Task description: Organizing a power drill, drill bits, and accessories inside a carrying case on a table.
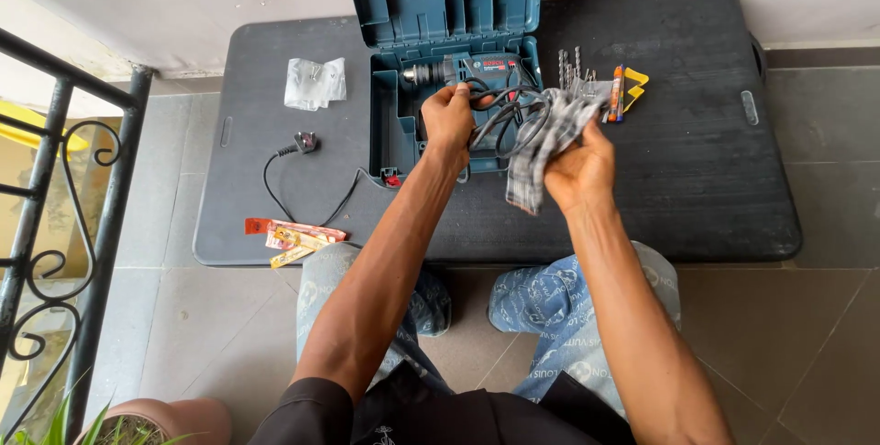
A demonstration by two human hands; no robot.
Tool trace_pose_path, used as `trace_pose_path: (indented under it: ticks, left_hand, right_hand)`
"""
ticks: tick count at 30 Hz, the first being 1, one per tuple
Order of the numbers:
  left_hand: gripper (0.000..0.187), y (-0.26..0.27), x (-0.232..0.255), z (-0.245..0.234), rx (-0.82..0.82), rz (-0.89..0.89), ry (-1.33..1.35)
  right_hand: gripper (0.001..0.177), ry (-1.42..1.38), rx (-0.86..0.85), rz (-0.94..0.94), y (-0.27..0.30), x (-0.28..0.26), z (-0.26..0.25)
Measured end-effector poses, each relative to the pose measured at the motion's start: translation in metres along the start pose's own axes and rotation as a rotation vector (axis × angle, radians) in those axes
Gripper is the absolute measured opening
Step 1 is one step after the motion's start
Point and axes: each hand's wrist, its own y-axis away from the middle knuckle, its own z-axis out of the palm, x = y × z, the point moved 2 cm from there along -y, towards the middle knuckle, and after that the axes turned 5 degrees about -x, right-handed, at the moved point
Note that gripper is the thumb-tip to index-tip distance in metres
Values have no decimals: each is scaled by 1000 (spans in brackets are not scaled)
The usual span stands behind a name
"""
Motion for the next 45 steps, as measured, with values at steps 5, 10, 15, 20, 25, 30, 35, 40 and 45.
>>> trace_pose_path:
  ticks: [5,10,15,20,25,30,35,40,45]
  left_hand:
    - [29,4,-2,6,45,51,-75]
    - [30,19,9,4,119,80,-287]
    - [30,23,5,0,92,109,-478]
    - [32,15,4,-4,16,90,-509]
    - [42,22,37,7,-47,117,-697]
    - [56,50,65,23,-295,-135,-778]
    - [54,25,36,7,-460,-245,-575]
    - [40,25,45,14,-488,-239,-224]
    - [30,22,58,34,-369,-290,-28]
  right_hand:
    - [32,-39,16,78,15,7,31]
    - [33,-182,-136,47,31,-9,67]
    - [20,-33,-283,-83,5,-7,42]
    - [14,37,-172,-19,-10,-15,56]
    - [10,153,-214,25,-13,-28,90]
    - [12,441,-248,-3,-6,-40,117]
    - [19,1274,-109,-384,-38,-67,77]
    - [10,1516,20,-588,-6,-89,88]
    - [21,251,-187,-264,36,-88,102]
